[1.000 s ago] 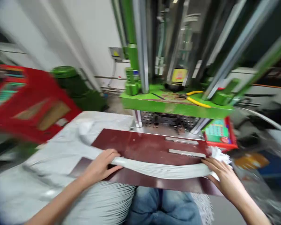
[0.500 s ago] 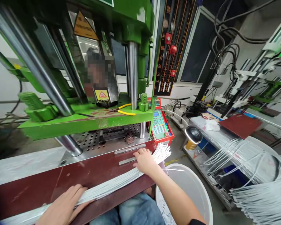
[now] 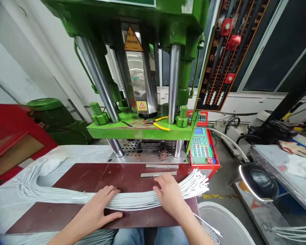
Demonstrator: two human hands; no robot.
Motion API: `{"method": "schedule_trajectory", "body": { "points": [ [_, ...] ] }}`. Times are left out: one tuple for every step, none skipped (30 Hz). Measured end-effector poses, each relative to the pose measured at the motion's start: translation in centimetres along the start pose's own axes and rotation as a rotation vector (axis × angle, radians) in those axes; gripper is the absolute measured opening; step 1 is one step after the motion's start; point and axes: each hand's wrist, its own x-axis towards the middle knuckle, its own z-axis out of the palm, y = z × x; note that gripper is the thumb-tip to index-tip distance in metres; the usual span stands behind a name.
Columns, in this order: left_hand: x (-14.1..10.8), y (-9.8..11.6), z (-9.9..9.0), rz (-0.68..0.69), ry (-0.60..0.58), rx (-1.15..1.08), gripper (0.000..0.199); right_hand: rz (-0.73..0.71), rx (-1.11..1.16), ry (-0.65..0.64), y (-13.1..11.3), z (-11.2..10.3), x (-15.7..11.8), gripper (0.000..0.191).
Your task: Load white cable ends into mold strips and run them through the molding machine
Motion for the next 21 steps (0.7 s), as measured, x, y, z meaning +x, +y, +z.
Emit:
{"method": "schedule_trajectory", "body": {
  "points": [
    [0.6,1.1,0.4,0.025,0.001,0.001,0.047,-0.034,0.048,0.039,-0.5,0.2,-1.2,0.024],
    [1.3,2.3,1.0,0.05,0.015,0.01,0.043,-0.07,0.083,0.077,-1.0,0.4,-2.3,0.026],
    [2.1,3.3,1.6,0.076,0.043,0.029,0.04,-0.099,0.099,0.109,-1.4,0.7,-3.3,0.029],
    [2.9,4.3,2.3,0.105,0.083,0.053,0.037,-0.116,0.096,0.128,-1.6,1.0,-4.2,0.033],
    [3.6,5.0,2.9,0.136,0.128,0.077,0.036,-0.118,0.084,0.136,-1.6,1.4,-4.7,0.039],
    [4.3,5.6,3.5,0.168,0.169,0.094,0.036,-0.104,0.066,0.14,-1.3,1.7,-5.0,0.045],
    [5.0,5.9,3.9,0.203,0.206,0.102,0.036,-0.083,0.044,0.146,-0.7,2.0,-5.1,0.052],
    [5.7,6.0,4.1,0.236,0.238,0.102,0.037,-0.066,0.023,0.157,0.0,2.4,-4.9,0.056],
    [6.2,5.9,4.2,0.262,0.269,0.098,0.037,-0.058,0.006,0.172,0.9,2.6,-4.6,0.057],
    [6.8,5.8,4.1,0.281,0.294,0.093,0.037,-0.06,-0.006,0.189,1.8,2.8,-4.1,0.055],
    [7.1,5.6,4.0,0.293,0.308,0.086,0.036,-0.07,-0.015,0.203,2.6,2.9,-3.5,0.052],
    [7.4,5.4,3.8,0.296,0.315,0.079,0.036,-0.085,-0.02,0.209,3.2,2.9,-3.0,0.049],
    [7.5,5.2,3.6,0.292,0.314,0.071,0.037,-0.101,-0.024,0.209,3.5,2.8,-2.5,0.047],
    [7.5,5.1,3.4,0.282,0.306,0.059,0.037,-0.11,-0.028,0.21,3.6,2.6,-2.3,0.047],
    [7.3,5.1,3.2,0.272,0.298,0.042,0.037,-0.113,-0.032,0.214,3.4,2.2,-2.4,0.048],
    [7.1,5.1,3.0,0.265,0.288,0.02,0.037,-0.114,-0.033,0.216,3.0,1.8,-2.8,0.051],
    [6.9,5.1,2.9,0.261,0.272,-0.006,0.036,-0.107,-0.023,0.224,2.4,1.4,-3.6,0.052],
    [6.7,5.2,2.8,0.253,0.242,-0.032,0.035,-0.089,-0.003,0.235,1.8,1.0,-4.5,0.051],
    [6.5,5.3,2.8,0.241,0.197,-0.055,0.034,-0.063,0.026,0.248,1.2,0.6,-5.7,0.048],
    [6.5,5.5,2.9,0.225,0.149,-0.07,0.033,-0.031,0.058,0.265,0.7,0.3,-6.8,0.042],
    [6.7,5.9,3.0,0.203,0.101,-0.074,0.035,0.006,0.086,0.283,0.5,0.1,-7.9,0.034]
  ]
}}
